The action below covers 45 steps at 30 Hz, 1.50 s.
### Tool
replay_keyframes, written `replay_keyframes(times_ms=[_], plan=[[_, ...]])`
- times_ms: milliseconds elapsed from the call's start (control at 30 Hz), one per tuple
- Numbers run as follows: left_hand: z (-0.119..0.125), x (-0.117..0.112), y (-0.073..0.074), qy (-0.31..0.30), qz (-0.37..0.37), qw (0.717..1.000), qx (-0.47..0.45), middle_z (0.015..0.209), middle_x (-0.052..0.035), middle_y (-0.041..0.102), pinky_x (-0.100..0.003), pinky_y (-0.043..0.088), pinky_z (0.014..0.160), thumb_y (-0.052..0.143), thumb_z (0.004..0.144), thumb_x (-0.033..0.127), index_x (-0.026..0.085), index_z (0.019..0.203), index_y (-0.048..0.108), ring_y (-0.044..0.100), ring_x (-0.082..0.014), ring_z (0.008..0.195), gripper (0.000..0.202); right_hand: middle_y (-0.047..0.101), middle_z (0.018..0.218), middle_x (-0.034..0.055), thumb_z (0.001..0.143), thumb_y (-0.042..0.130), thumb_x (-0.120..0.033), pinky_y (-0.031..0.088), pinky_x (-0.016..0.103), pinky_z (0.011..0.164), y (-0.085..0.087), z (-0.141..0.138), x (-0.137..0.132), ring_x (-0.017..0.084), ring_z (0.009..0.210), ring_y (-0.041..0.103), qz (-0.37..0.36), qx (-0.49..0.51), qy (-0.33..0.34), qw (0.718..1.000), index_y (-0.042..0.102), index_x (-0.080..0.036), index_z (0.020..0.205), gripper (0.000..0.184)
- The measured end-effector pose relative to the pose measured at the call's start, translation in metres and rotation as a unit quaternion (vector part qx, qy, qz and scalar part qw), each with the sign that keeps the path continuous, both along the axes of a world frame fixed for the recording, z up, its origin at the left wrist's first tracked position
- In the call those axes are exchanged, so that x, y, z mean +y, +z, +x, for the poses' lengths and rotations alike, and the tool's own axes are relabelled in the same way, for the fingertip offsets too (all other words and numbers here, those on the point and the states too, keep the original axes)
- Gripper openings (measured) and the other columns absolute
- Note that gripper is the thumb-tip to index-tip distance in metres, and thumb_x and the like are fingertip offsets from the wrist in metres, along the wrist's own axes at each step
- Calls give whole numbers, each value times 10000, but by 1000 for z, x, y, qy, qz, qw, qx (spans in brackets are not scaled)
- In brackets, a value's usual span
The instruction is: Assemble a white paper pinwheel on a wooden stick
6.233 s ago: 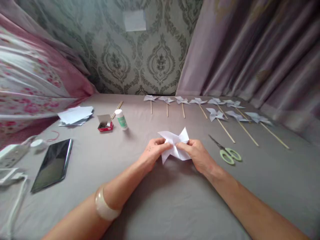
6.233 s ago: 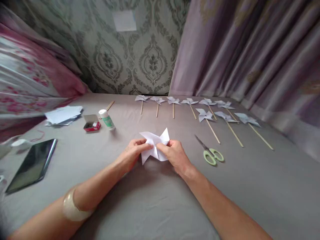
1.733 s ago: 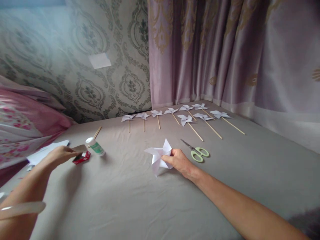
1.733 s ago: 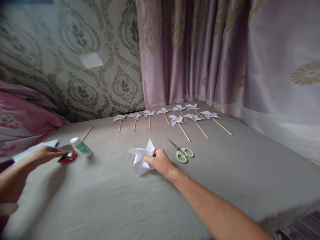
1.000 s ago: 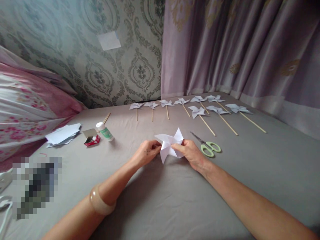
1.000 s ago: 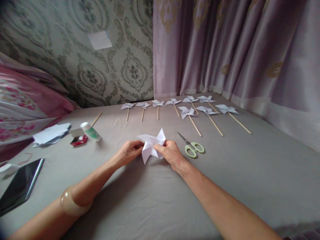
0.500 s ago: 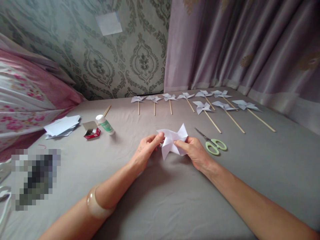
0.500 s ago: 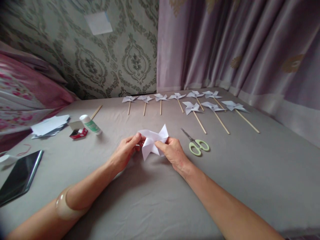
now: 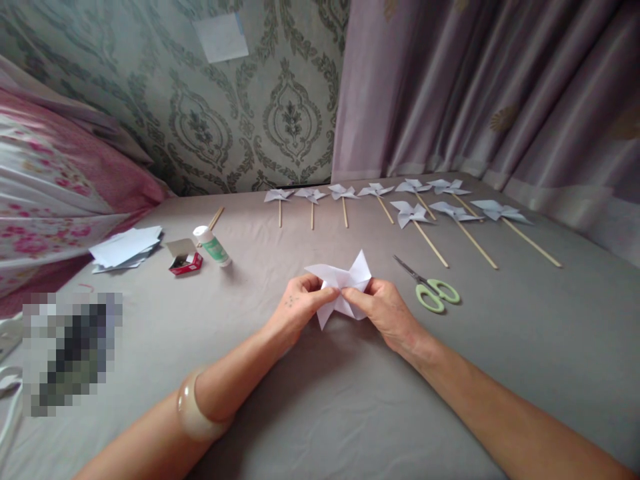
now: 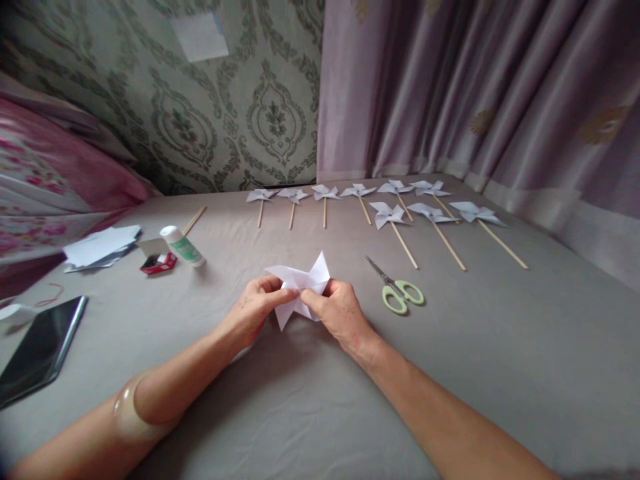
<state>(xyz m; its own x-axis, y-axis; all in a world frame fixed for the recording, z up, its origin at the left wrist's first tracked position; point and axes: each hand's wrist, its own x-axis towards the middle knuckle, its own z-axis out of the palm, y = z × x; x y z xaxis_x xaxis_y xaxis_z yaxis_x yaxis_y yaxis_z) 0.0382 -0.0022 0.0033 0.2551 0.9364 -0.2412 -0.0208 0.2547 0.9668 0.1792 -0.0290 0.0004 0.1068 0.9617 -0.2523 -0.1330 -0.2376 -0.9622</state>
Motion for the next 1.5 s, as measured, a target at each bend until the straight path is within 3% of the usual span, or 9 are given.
replay_keyframes(times_ms=[367, 467, 533, 633, 800, 967, 1100, 1367, 1500], plan=[[2, 4, 1, 5, 0, 1000, 13, 610, -37, 644, -238, 348, 500, 690, 582, 263, 125, 662, 675, 542, -132, 522, 160, 709, 687, 39, 570, 745, -384, 439, 263, 579, 1, 2, 2, 158, 633, 598, 20, -12, 32, 999, 711, -136, 727, 296], [-8, 24, 5, 63, 27, 997, -19, 632, -45, 656, -231, 372, 520, 696, 553, 239, 107, 673, 679, 559, -130, 551, 179, 730, 789, 54, 666, 714, -501, 472, 276, 698, 2, 19, 11, 164, 743, 628, 74, -35, 62, 995, 723, -142, 827, 394], [-21, 42, 4, 140, 60, 987, -50, 618, -29, 640, -215, 359, 512, 699, 534, 220, 108, 656, 660, 538, -107, 541, 170, 724, 807, 51, 707, 679, -520, 470, 277, 732, -2, 31, 17, 156, 760, 620, 101, -100, 9, 990, 717, -153, 820, 386], [-39, 64, -4, 192, 54, 977, -70, 584, -10, 613, -211, 340, 478, 708, 512, 219, 120, 635, 633, 521, -101, 518, 174, 723, 801, 48, 721, 685, -383, 478, 302, 745, -14, 39, 23, 171, 754, 629, 119, -213, -9, 970, 704, -169, 824, 238], [-44, 72, -15, 194, 1, 978, -72, 551, -11, 603, -218, 319, 443, 695, 516, 229, 131, 630, 622, 501, -107, 480, 167, 712, 842, 32, 806, 611, -242, 465, 295, 743, -25, 24, 23, 161, 764, 627, 204, -360, 133, 901, 720, -203, 860, 128], [-40, 72, -15, 198, -14, 976, -87, 545, -11, 598, -220, 313, 436, 691, 499, 218, 120, 618, 622, 495, -104, 465, 169, 686, 927, 54, 856, 572, -157, 452, 289, 775, -17, 13, 27, 155, 819, 611, 282, -419, 262, 823, 710, -199, 952, 174], [-44, 72, -15, 196, -22, 975, -105, 542, -14, 600, -222, 327, 436, 701, 488, 217, 110, 615, 627, 507, -110, 468, 182, 661, 917, 53, 885, 556, -156, 439, 282, 763, -6, 12, 31, 163, 835, 604, 263, -470, 306, 785, 688, -195, 865, 138], [-45, 72, -14, 192, -33, 972, -131, 528, -11, 611, -217, 337, 431, 715, 477, 216, 110, 615, 637, 515, -111, 458, 190, 670, 909, 50, 902, 563, -200, 412, 301, 746, -2, 6, 22, 183, 824, 602, 184, -535, 263, 781, 634, -193, 899, 72], [-45, 70, -11, 195, -36, 971, -135, 544, -18, 628, -216, 365, 451, 722, 481, 207, 108, 615, 647, 537, -114, 476, 183, 663, 905, 43, 901, 564, -216, 408, 292, 731, -1, 9, 17, 179, 817, 601, 189, -527, 270, 784, 639, -205, 865, 84]])
